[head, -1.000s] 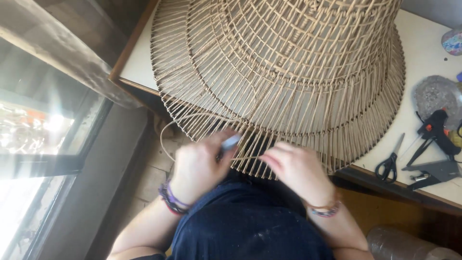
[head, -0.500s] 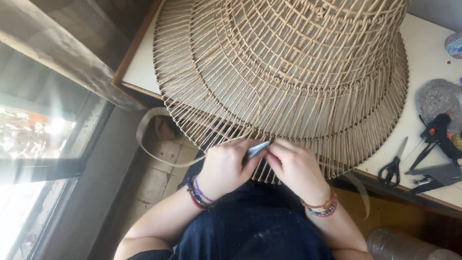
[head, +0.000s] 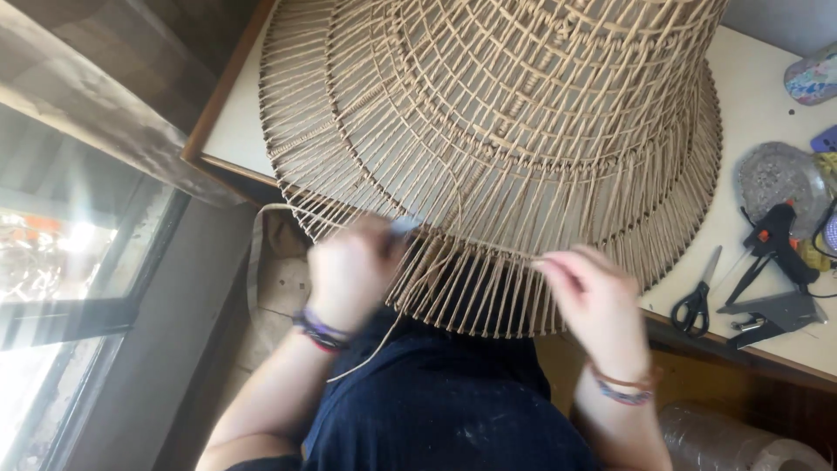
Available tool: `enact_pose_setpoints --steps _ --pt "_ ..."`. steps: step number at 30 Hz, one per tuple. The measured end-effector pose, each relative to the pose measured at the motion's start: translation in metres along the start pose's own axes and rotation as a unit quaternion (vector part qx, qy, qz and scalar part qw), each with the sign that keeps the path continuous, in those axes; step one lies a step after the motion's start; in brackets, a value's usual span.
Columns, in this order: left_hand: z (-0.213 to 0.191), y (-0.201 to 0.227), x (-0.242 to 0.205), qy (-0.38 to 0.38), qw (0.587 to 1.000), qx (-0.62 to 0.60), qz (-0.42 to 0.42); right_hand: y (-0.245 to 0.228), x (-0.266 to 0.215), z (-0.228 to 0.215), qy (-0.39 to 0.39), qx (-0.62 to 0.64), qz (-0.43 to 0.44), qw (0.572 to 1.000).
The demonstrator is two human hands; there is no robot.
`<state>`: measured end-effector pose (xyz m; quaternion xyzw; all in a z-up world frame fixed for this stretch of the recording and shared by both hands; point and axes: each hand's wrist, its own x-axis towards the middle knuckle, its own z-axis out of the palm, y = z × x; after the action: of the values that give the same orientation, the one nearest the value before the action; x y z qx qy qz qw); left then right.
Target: A person is weaving wicker strands into a large lampshade frame and using pliers to trim the excess material.
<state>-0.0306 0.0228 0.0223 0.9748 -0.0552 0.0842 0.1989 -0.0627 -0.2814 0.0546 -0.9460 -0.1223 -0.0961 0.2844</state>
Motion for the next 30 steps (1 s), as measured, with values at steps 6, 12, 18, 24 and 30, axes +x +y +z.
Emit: enact_pose_setpoints --steps 6,12,18,24,30 --pt "-0.030 0.055 -0.007 -0.004 0.982 -0.178 0.067 -0.019 0.000 0.034 -0.077 -0.035 -0.040 0.996" --pt "0.000 -0.027 0.000 -0.001 0.998 0.057 0.009 0.020 -0.011 -0.013 -0.025 0.003 0.022 0.999" --pt "-0.014 0.059 -0.009 -0.037 0.976 -0.185 0.109 -0.020 -0.001 0.035 -0.085 -0.024 -0.047 0.995" --pt "0.003 -0.025 0.002 0.012 0.997 0.076 0.009 0.020 -0.005 -0.013 -0.015 -0.041 0.014 0.999" --pt "-0.011 0.065 -0.015 -0.069 0.969 -0.165 0.169 -0.026 0.006 0.032 -0.092 -0.049 -0.071 0.992"
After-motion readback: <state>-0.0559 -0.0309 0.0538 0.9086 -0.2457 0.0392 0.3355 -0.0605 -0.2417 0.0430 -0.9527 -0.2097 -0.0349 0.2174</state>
